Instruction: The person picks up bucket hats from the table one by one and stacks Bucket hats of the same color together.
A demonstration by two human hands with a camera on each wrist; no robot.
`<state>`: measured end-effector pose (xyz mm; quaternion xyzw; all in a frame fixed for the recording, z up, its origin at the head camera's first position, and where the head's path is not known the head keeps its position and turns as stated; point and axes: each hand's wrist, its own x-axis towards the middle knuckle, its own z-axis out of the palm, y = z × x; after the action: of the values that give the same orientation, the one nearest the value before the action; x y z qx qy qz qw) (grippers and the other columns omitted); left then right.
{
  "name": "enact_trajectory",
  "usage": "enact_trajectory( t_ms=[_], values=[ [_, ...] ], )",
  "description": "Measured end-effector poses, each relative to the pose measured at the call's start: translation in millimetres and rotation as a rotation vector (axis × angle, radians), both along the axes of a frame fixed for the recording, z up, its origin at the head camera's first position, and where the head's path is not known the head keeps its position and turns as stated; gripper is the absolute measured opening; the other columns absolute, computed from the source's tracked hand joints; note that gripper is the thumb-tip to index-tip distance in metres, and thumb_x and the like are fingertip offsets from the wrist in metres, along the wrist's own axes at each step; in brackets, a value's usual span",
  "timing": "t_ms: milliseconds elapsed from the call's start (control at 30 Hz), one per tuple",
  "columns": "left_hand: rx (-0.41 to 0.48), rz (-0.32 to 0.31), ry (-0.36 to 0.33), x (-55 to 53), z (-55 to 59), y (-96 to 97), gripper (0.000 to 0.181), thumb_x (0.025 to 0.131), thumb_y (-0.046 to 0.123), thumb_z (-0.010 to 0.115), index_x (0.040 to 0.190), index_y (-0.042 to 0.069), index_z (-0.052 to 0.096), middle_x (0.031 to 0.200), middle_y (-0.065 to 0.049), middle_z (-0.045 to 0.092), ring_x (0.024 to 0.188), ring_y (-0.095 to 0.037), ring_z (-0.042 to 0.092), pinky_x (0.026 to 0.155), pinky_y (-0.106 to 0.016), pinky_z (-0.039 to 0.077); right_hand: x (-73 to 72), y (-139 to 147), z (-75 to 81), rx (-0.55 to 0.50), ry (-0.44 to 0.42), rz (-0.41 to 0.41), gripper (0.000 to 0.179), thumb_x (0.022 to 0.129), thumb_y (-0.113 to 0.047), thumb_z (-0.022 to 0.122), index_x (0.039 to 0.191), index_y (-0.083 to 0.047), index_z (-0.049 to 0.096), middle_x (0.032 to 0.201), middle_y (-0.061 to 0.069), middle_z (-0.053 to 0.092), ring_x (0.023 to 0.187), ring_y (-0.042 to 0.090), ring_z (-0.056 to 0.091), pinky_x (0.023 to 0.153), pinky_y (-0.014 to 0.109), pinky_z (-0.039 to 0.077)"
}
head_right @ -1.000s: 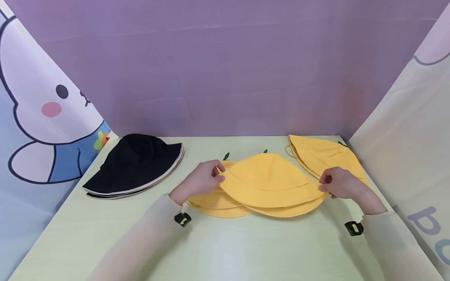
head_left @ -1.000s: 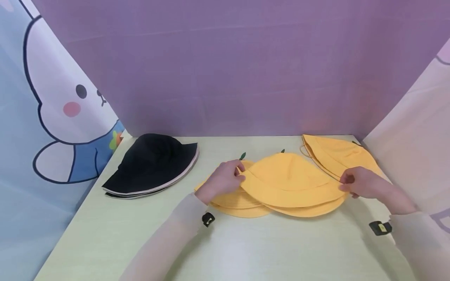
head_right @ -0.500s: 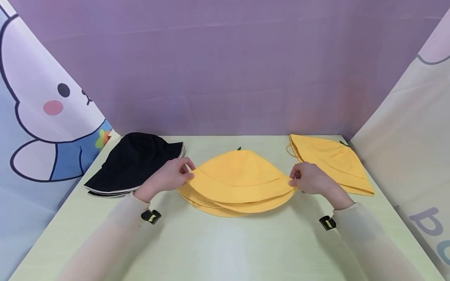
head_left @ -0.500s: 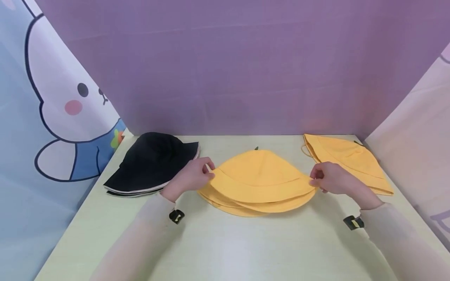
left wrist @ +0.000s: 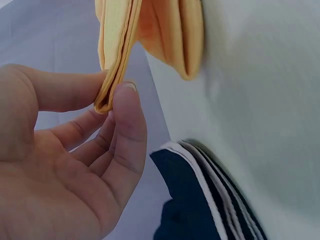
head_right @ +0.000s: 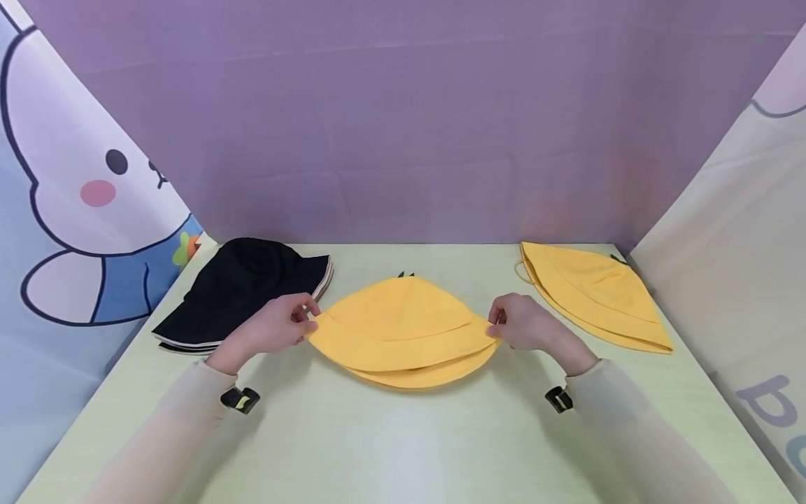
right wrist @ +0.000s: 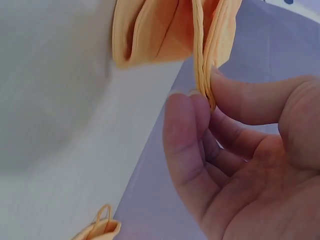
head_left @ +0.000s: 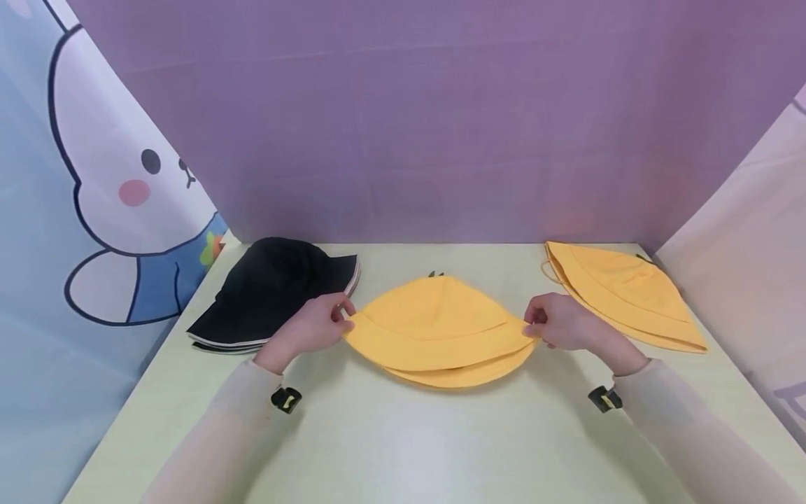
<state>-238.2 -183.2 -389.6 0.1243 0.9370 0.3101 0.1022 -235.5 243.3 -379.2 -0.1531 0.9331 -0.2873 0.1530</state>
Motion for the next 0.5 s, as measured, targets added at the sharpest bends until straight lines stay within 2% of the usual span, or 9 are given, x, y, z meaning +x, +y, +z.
enact_trajectory(
  t_ms=[167, 367, 500],
  values=[
    [0.003, 0.02, -0.038, -0.5, -12.4, -5.6, 0.013, 0.093, 0.008, 0.068, 0.105, 0.007, 0.064, 0.082, -0.006, 0.06, 0.066, -0.02, 0.055, 0.061, -0.033, 0.047, -1.5, -8, -9.7, 0.001, 0.012, -0.003, 0.009, 0.094, -0.005, 0.069, 0.09, -0.003, 0.061, 0.073, 0.004, 0.057, 0.057, 0.016, 0.056, 0.056, 0.034, 0.049],
    [-0.054, 0.009, -0.029, -3.7, -30.3, -1.9, 0.011, 0.092, 0.009, 0.07, 0.101, 0.009, 0.064, 0.081, -0.005, 0.062, 0.068, -0.02, 0.055, 0.062, -0.032, 0.046, -5.6, -11, -28.6, 0.057, 0.003, -0.024, 0.01, 0.094, -0.007, 0.069, 0.09, -0.004, 0.06, 0.074, 0.005, 0.059, 0.059, 0.017, 0.057, 0.056, 0.033, 0.047],
    [-0.097, -0.002, -0.028, -4.6, -37.1, 3.0, 0.01, 0.092, 0.008, 0.069, 0.099, 0.01, 0.062, 0.078, -0.003, 0.059, 0.067, -0.019, 0.053, 0.061, -0.031, 0.043, -6.7, -12, -36.2, 0.102, 0.011, -0.04, 0.01, 0.093, -0.008, 0.069, 0.09, -0.005, 0.06, 0.077, 0.005, 0.059, 0.063, 0.018, 0.055, 0.058, 0.033, 0.046]
  ],
)
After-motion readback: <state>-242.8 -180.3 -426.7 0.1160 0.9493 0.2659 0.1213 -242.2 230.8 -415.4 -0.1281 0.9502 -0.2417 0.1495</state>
